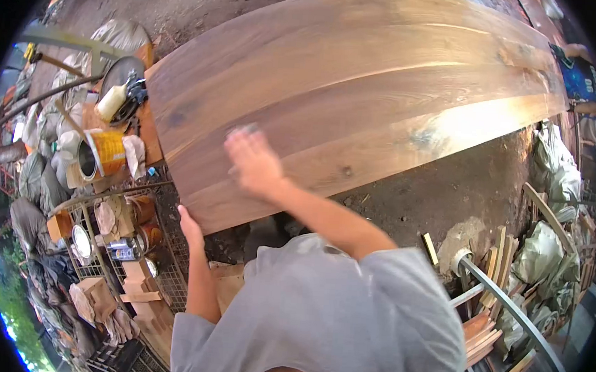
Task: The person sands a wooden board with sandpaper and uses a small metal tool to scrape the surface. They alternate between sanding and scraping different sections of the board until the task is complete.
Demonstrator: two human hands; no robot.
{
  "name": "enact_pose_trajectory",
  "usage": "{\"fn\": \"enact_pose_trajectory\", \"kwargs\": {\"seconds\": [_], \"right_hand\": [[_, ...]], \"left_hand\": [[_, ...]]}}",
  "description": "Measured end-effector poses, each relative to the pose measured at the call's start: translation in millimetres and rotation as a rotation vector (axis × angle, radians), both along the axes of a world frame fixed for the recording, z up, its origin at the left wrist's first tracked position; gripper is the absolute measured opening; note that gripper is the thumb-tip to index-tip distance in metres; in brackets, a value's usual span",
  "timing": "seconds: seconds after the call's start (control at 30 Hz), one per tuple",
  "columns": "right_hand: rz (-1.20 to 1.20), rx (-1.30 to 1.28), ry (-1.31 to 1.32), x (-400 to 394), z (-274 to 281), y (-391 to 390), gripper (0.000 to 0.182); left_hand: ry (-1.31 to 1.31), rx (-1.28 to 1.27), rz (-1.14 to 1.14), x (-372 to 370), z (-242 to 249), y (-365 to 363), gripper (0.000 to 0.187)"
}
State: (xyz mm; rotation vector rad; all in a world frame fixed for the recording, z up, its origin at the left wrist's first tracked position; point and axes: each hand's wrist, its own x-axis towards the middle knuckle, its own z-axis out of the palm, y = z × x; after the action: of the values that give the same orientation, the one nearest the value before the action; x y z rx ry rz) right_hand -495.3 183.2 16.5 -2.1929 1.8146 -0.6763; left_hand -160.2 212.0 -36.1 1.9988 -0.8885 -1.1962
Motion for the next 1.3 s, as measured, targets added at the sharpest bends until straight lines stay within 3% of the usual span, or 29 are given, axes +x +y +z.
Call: {"fn": "enact_pose_trajectory", "kwargs": {"seconds": [0.1, 0.13, 0.2, 0.27, 0.37, 0.43, 0.53, 0.6, 0.63, 0.67, 0.7, 0.73, 0.77, 0.83, 0.87, 0.9, 0.93, 1.0, 1.07, 1.1, 1.17, 1.3], "right_hand": [[0.077, -0.015, -0.044, -28, -3, 3, 0.067], [0.018, 0.101, -0.070, -81, 13, 5, 0.066], [-0.286, 0.202, 0.100, -197, 41, 14, 0.064], [-0.706, 0.217, 0.373, -315, 18, 34, 0.066], [-1.061, 0.323, 0.236, -478, -6, 61, 0.070], [-1.144, 0.366, 0.094, -518, 5, 53, 0.075], [-1.168, 0.445, 0.261, -464, 2, 28, 0.075], [-1.032, 0.139, 0.421, -345, -27, 21, 0.072], [-0.863, 0.253, 0.473, -260, 18, 16, 0.067], [-0.684, 0.110, 0.398, -191, 12, 22, 0.068], [-0.538, 0.089, 0.281, -128, 19, 28, 0.068], [-0.352, 0.069, 0.152, -66, 25, 35, 0.068], [-0.232, 0.072, 0.137, -21, 30, 38, 0.068], [-0.004, 0.104, 0.119, 40, 44, 32, 0.065], [0.082, 0.155, 0.132, 58, 48, 29, 0.063], [0.134, 0.171, -0.034, 62, 41, 26, 0.059], [0.164, 0.207, -0.191, 70, 33, 16, 0.056], [0.106, 0.453, -0.762, 77, 64, 5, 0.053], [-0.043, 0.449, -0.975, 82, 65, -3, 0.050], [-0.003, 0.458, -0.963, 79, 67, -7, 0.050], [-0.355, 0.810, -1.434, 79, 68, -8, 0.045], [-0.439, 0.951, -1.686, 89, 71, -5, 0.042]], "left_hand": [[-0.071, 0.040, -0.030, 3, 7, -1, 0.082], [-0.053, 0.052, 0.010, 4, 3, -1, 0.083], [0.041, 0.045, 0.047, -9, 6, -1, 0.086], [0.105, 0.009, 0.030, -13, 9, -1, 0.085], [0.107, 0.074, 0.095, 10, -13, -2, 0.081], [0.144, 0.082, 0.097, 12, -13, -5, 0.080], [0.101, 0.078, 0.091, 9, -8, -2, 0.077], [0.031, 0.058, 0.081, 3, -7, -6, 0.075], [0.104, 0.023, 0.041, 1, -7, -9, 0.072], [0.169, -0.013, 0.019, 1, -6, -9, 0.070], [0.064, -0.031, -0.001, 4, -17, -11, 0.062], [-0.249, -0.067, -0.247, 14, -22, -6, 0.057], [-0.350, 0.009, -0.238, -16, 35, -8, 0.054], [-0.495, 0.026, -0.335, -9, 38, -7, 0.057], [-0.511, -0.052, -0.370, -3, 34, -9, 0.058], [-0.317, -0.031, -0.190, -5, 32, -4, 0.056], [-0.261, -0.076, -0.154, 5, 9, -4, 0.051], [-0.263, -0.155, -0.006, 1, 39, -1, 0.043], [-0.328, -0.190, 0.047, 6, 69, -3, 0.034], [-0.375, -0.256, 0.049, 9, 77, -4, 0.033], [-0.332, -0.413, -0.011, 14, 107, 0, 0.030], [-0.111, -0.437, -0.120, -4, 148, 1, 0.033]]}}
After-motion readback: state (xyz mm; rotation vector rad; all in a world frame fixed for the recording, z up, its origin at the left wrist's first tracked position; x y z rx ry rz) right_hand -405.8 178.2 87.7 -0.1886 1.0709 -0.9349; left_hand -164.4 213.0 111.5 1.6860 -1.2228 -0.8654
